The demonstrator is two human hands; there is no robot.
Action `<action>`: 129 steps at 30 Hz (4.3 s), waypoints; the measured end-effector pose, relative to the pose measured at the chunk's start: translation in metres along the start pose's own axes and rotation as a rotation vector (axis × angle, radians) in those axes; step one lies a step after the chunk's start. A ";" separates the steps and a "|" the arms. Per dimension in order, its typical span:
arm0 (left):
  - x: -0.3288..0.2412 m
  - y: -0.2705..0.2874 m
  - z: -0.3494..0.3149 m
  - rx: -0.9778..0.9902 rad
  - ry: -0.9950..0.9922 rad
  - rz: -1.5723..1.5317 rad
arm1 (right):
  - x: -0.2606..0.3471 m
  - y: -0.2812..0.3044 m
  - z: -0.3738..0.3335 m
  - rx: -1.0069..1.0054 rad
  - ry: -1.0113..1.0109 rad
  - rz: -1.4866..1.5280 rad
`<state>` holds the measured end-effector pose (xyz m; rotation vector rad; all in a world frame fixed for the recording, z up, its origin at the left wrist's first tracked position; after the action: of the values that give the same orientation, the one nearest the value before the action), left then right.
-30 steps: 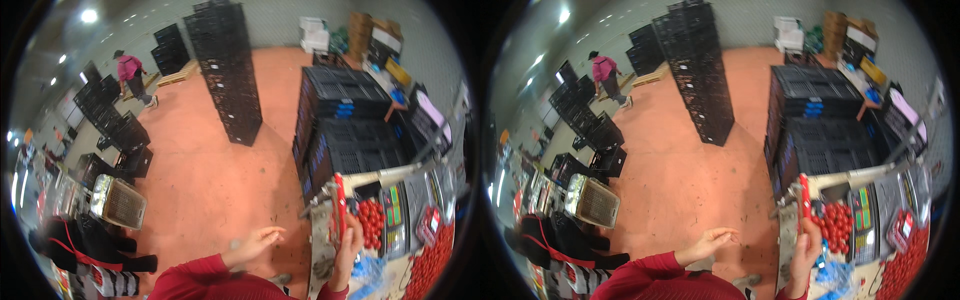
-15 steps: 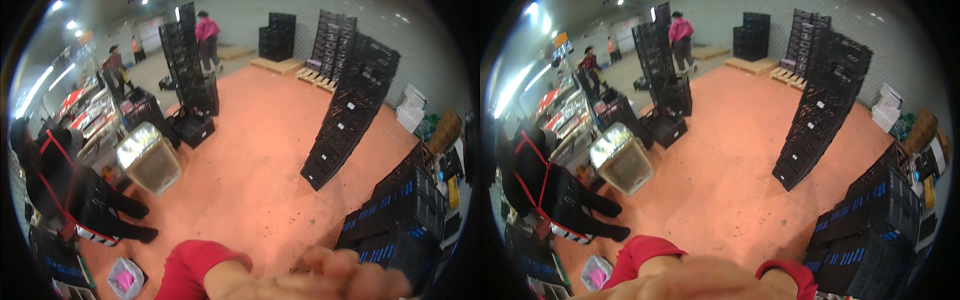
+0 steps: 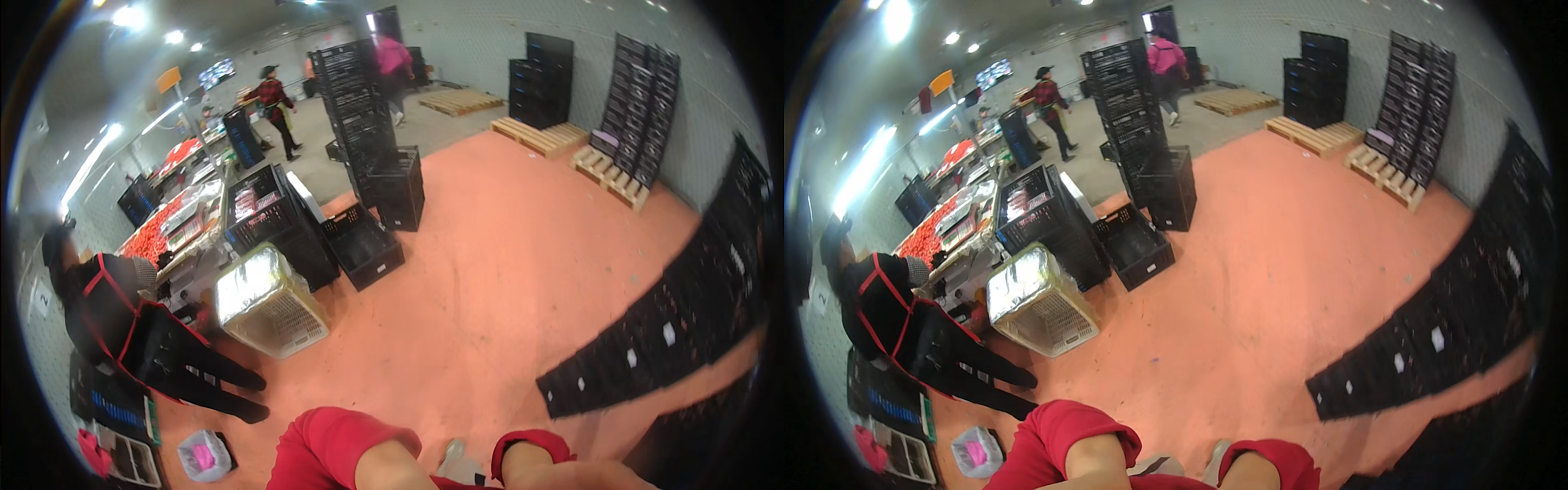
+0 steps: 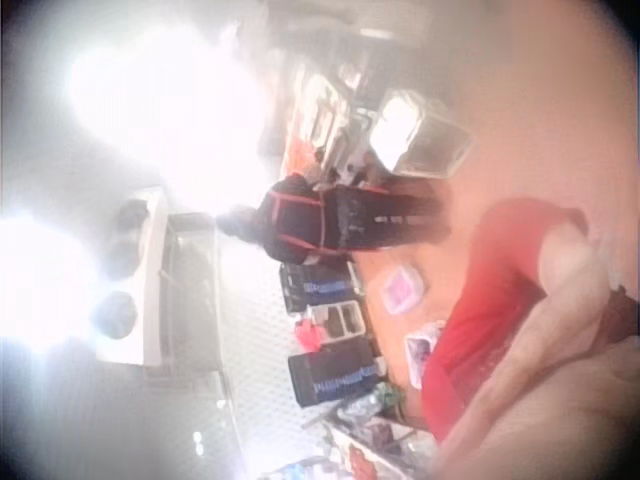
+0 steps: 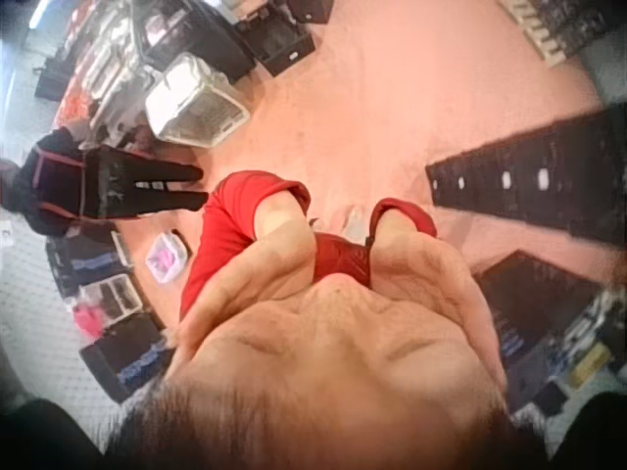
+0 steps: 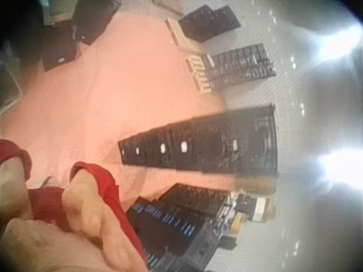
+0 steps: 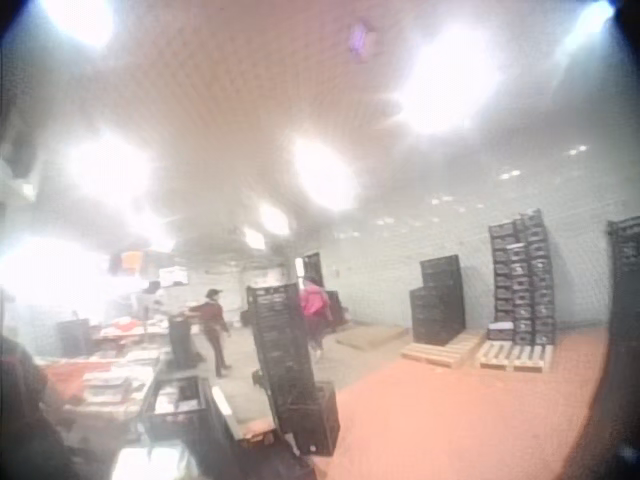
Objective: The person sorts cherry tomatoes into plastic containers, weighs them on a digital scale, and places the filled containers into a black crate. The person then carries the crate to a pallet area and stacks it with other crates. Finally, the person removes gloves and walks to a kitchen area.
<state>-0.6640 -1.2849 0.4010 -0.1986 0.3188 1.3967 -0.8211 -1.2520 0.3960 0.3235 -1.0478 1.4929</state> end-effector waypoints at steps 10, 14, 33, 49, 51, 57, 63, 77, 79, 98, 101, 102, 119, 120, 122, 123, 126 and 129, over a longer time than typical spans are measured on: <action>-0.282 0.181 -0.351 -2.079 0.128 1.814 | -0.338 0.195 0.242 0.327 0.181 -0.427; -0.420 0.255 -0.427 -2.236 0.034 1.517 | -0.431 0.243 0.355 0.453 -0.102 -0.477; -1.002 0.587 -0.627 -2.276 0.011 1.741 | -0.675 0.545 0.945 0.424 -0.073 -0.209; -1.552 0.662 -0.820 -2.280 -0.109 1.858 | -0.959 0.631 1.403 0.530 0.052 -0.151; -1.631 0.659 -0.852 -2.422 -0.120 1.866 | -0.995 0.657 1.447 0.618 -0.125 -0.286; -1.828 0.706 -0.979 -2.230 -0.178 1.179 | -1.135 0.768 1.633 0.725 -0.533 0.292; -2.006 0.735 -1.032 -2.509 -0.243 0.863 | -1.328 0.752 1.813 0.421 -0.910 0.843; -2.489 0.605 -1.294 -3.101 -0.192 1.683 | -1.831 0.907 2.102 0.967 -0.951 -0.827; -2.586 0.605 -1.296 -2.980 0.071 1.876 | -1.842 1.005 2.139 1.112 -0.805 -1.231; -3.026 0.343 -1.778 -3.322 1.609 -0.050 | -2.439 0.890 2.836 0.629 -0.625 -0.827; -3.079 0.324 -1.830 -3.394 1.353 -0.335 | -2.527 0.817 2.979 0.694 -0.638 -0.803; -3.112 0.320 -1.851 -3.408 1.299 -0.346 | -2.554 0.809 3.016 0.609 -0.564 -0.762; -4.145 0.330 -2.104 -3.261 0.598 1.561 | -2.896 1.131 3.209 0.933 -1.536 -1.341; -4.148 0.320 -2.113 -3.258 0.924 1.458 | -2.934 1.111 3.248 0.968 -1.515 -1.320; -4.165 0.300 -2.140 -3.241 1.428 1.074 | -3.016 1.058 3.354 1.031 -1.382 -1.302; -4.166 0.286 -2.145 -3.302 1.330 1.031 | -3.061 1.024 3.417 1.026 -1.272 -1.290; -4.169 0.242 -2.172 -3.504 1.196 0.237 | -3.174 0.907 3.640 0.734 -0.785 -1.111; -4.225 0.217 -2.216 -3.445 1.320 -0.109 | -3.256 0.813 3.829 0.567 -0.642 -0.941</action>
<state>-1.6991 -5.9001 -0.2587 2.2980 0.9428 0.2494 -2.1675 -6.1277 -0.1817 1.5419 -0.7247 0.7713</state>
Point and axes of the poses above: each hand's wrist, its own z-axis towards the middle knuckle, its own y-axis out of the back of the hand, x = y × z, the point moved 6 cm from there along z, towards the middle knuckle, and after that the axes turned 12 degrees about y, right-handed, at the moved point
